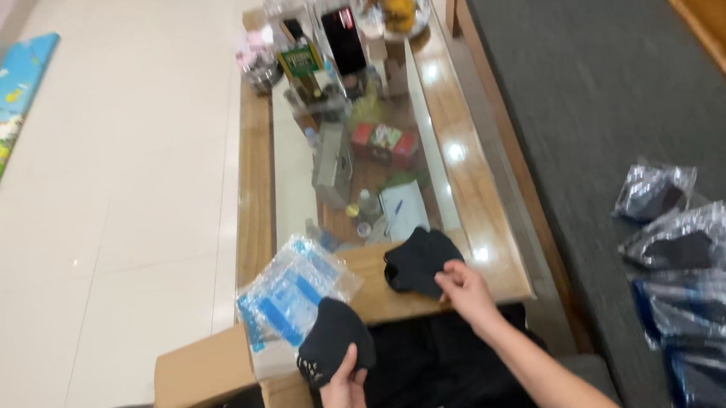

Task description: Packing individual face masks into plastic bags and placing them in a box

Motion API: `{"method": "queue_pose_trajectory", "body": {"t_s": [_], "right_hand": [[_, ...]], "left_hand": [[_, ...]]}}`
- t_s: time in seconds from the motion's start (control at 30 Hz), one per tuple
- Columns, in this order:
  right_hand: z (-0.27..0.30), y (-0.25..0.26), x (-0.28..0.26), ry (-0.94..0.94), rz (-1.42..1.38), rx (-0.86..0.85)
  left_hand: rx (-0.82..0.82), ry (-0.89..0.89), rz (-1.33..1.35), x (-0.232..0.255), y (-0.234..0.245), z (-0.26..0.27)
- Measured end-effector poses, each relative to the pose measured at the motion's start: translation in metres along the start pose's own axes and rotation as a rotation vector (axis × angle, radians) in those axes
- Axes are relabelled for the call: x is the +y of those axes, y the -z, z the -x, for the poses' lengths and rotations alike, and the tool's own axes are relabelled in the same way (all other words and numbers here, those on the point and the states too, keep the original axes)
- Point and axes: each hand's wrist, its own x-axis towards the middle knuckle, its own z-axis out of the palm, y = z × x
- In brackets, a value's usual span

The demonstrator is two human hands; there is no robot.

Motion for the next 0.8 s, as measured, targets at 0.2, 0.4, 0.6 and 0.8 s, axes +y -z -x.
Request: {"method": "queue_pose_trajectory", "body": {"t_s": [0.2,0.4,0.6,0.8], "right_hand": [[0.009,0.01,-0.029,-0.065,0.232,0.082],[0.012,0.013,-0.028,0.178,0.78,0.17],[0.008,0.008,-0.008,0.659,1.097,0.097],[0.004,0.008,0.006,0.726,1.135,0.169]], "left_hand": [[0.029,0.015,-0.012,-0.013,0.008,-0.009],[-0.012,0.051,-0.044,-0.021,0.001,-0.004],[-0.041,0.104,-0.05,-0.028,-0.006,-0.001],[-0.037,0.228,-0.137,-0.019,-0.026,0.01]]}}
